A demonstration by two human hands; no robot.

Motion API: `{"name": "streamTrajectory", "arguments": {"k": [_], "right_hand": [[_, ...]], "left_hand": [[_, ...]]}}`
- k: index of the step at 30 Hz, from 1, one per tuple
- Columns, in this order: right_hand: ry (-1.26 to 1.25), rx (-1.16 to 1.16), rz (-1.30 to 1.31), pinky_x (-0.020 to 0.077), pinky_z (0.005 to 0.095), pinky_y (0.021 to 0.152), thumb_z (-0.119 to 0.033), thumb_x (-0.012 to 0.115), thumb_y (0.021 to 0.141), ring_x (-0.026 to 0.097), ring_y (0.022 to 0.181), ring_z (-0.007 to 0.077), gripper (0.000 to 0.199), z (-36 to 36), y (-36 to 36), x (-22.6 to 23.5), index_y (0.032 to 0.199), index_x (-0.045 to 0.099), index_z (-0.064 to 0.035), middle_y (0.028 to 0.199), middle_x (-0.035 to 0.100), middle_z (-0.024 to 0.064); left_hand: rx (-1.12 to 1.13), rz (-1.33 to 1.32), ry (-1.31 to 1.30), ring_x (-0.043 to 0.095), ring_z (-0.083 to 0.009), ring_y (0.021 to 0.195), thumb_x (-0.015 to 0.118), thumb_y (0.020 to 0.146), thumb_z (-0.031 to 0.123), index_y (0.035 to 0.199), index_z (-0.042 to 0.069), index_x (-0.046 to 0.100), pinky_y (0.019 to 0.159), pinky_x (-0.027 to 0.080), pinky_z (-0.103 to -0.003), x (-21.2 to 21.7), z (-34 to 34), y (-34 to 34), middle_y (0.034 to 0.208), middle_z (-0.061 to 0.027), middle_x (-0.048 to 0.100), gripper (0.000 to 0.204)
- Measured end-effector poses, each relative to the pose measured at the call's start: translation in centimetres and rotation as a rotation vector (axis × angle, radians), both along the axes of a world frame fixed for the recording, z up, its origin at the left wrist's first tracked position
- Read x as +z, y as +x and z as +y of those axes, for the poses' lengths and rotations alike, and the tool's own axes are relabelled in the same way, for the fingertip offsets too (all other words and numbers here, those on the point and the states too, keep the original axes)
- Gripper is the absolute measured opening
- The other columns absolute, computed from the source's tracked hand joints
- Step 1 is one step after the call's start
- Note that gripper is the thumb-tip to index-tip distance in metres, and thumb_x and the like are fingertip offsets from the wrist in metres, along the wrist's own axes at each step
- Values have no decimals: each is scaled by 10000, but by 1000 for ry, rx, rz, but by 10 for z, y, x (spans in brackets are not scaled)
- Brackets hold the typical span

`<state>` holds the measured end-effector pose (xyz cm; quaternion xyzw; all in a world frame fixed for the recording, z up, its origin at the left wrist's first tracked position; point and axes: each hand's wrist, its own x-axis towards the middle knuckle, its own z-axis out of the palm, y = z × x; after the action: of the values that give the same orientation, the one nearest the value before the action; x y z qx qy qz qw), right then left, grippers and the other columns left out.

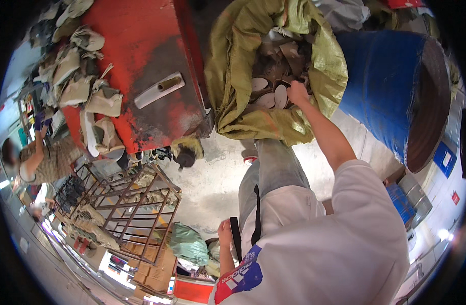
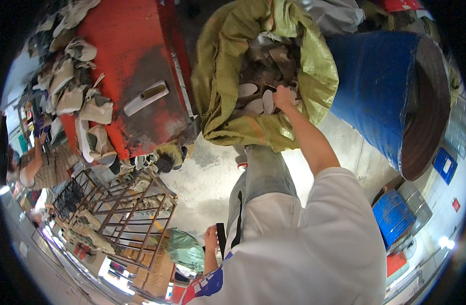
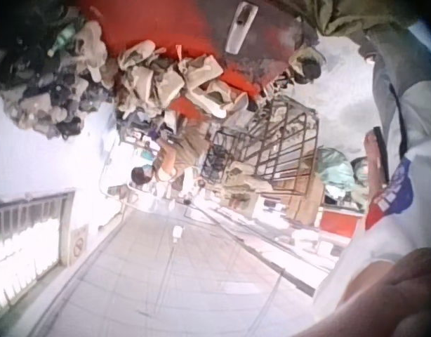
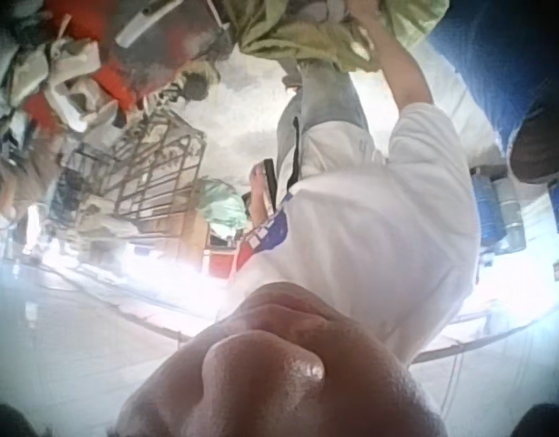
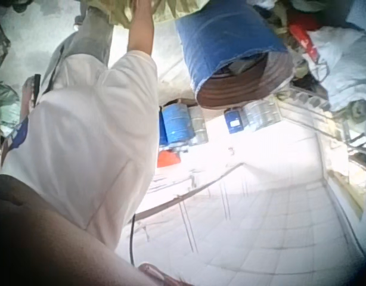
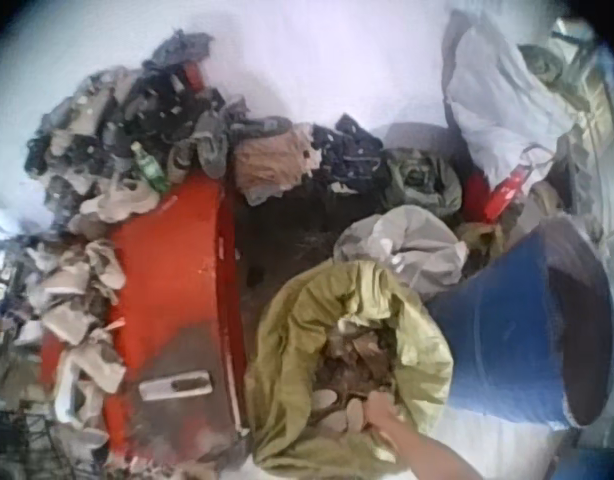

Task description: The person repeatedly picks up beige sneakers from a large sack, inserts a gray shoe tree into each shoe, and rubs the exterior with a metal tool. The person then removes the shoe tree and places the shoe on a red worktable. This cycle repeats for multiple shoes throughout the clip.

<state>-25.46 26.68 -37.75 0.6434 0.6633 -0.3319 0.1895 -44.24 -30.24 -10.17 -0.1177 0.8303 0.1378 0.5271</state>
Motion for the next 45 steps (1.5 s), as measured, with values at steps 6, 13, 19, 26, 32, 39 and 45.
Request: {"name": "streamTrajectory", "arguments": {"k": [6,13,19,26,32,39,45], "right_hand": [[119,-228,620,589,436,711,-169,607,961,690,731,268,473,26,8,163,1388,582,31,842,711,171],[-286,-102,1055,501,273,478,-173,604,959,629,524,128,303,-30,22,414,1158,666,47,780,708,87],[-372,-123,1534,537,271,701,-255,647,1004,673,805,131,243,-107,80,499,1069,699,-26,992,714,85],[-49,607,1215,500,379,979,-179,750,899,621,1127,241,346,-159,184,467,1198,673,-23,1320,607,144],[82,175,1494,451,415,1079,-134,825,714,595,1203,357,473,-206,191,449,1161,687,-68,1273,614,156],[889,561,1066,481,437,824,-52,764,671,648,1008,292,295,-104,300,457,938,659,-120,1096,678,45],[471,426,1193,555,345,821,8,754,786,695,949,246,390,-7,414,417,1158,691,-92,1103,696,57]], "left_hand": [[-31,95,500,656,-181,1054,700,978,231,1279,-14,624,950,510,-343,8,110,16,1172,-99,704,395],[-829,1125,868,579,-374,1250,903,735,298,1540,20,373,1065,445,-444,117,253,52,1323,-217,615,1003],[62,338,1262,691,-233,1016,830,838,209,1551,-39,327,925,522,-328,163,237,135,1197,-164,692,907],[434,30,1449,608,-200,1192,691,986,392,1535,33,330,985,518,-358,176,210,190,1335,-123,602,749],[409,35,1488,563,-235,1260,706,963,461,1501,74,349,1016,513,-395,163,222,263,1447,-108,507,753],[-17,77,1246,651,-215,1101,830,876,324,1417,41,441,943,534,-356,168,261,288,1256,-123,654,724],[-64,-120,1077,623,-233,1190,799,885,301,1443,3,443,995,516,-386,173,362,356,1334,-144,618,726]]}}
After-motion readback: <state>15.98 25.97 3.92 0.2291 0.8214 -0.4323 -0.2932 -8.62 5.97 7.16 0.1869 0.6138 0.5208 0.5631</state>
